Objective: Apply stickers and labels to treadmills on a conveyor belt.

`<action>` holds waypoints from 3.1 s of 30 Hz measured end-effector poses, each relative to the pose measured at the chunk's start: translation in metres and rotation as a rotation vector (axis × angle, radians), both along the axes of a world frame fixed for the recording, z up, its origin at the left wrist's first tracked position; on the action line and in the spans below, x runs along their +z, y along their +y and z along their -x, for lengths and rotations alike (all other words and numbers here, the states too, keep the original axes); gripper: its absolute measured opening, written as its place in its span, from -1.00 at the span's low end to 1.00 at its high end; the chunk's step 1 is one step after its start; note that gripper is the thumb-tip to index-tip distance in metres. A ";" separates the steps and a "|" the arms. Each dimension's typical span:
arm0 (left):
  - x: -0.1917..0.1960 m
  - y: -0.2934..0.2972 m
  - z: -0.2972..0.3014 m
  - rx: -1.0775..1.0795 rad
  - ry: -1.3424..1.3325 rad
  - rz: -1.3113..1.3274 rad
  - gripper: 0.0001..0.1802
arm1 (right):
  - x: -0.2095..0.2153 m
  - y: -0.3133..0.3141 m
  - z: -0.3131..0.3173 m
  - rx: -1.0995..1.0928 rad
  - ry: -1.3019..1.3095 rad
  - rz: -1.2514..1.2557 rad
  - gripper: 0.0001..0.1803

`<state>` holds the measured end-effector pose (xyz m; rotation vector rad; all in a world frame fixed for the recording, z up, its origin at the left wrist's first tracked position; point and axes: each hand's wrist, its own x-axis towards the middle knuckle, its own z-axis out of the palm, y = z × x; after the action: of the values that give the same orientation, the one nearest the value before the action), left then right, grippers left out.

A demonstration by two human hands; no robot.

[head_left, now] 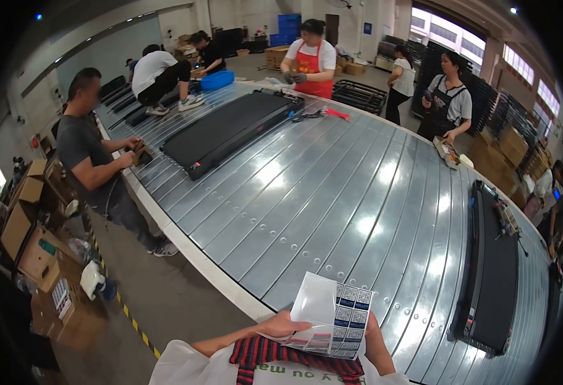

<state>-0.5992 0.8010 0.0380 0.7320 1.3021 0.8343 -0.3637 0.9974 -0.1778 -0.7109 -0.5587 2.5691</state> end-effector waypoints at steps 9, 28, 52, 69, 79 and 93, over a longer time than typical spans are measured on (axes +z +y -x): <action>-0.046 0.001 -0.002 -0.011 -0.100 -0.157 -0.50 | 0.010 0.002 -0.047 0.002 0.027 -0.120 -0.60; -0.008 -0.003 -0.011 -0.039 -0.099 -0.057 -0.51 | 0.034 -0.004 -0.031 -0.047 -0.043 -0.129 -0.64; -0.020 -0.015 -0.021 0.066 -0.018 -0.122 -0.52 | 0.124 -0.040 0.017 0.026 -0.448 -0.351 -0.67; -0.034 -0.060 -0.040 0.288 -0.089 -0.219 -0.49 | 0.131 -0.038 0.042 0.321 -0.291 -0.076 -0.59; -0.023 -0.108 0.007 0.352 -0.043 -0.187 -0.53 | 0.213 -0.110 0.117 0.286 -0.150 0.026 -0.64; -0.013 -0.183 0.096 0.517 -0.024 -0.098 -0.58 | 0.112 -0.087 0.276 0.314 -0.209 -0.001 -0.73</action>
<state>-0.6949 0.6180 0.0246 0.4594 1.4599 1.3235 -0.6399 0.9102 -0.0656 -0.9660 -0.7936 2.7969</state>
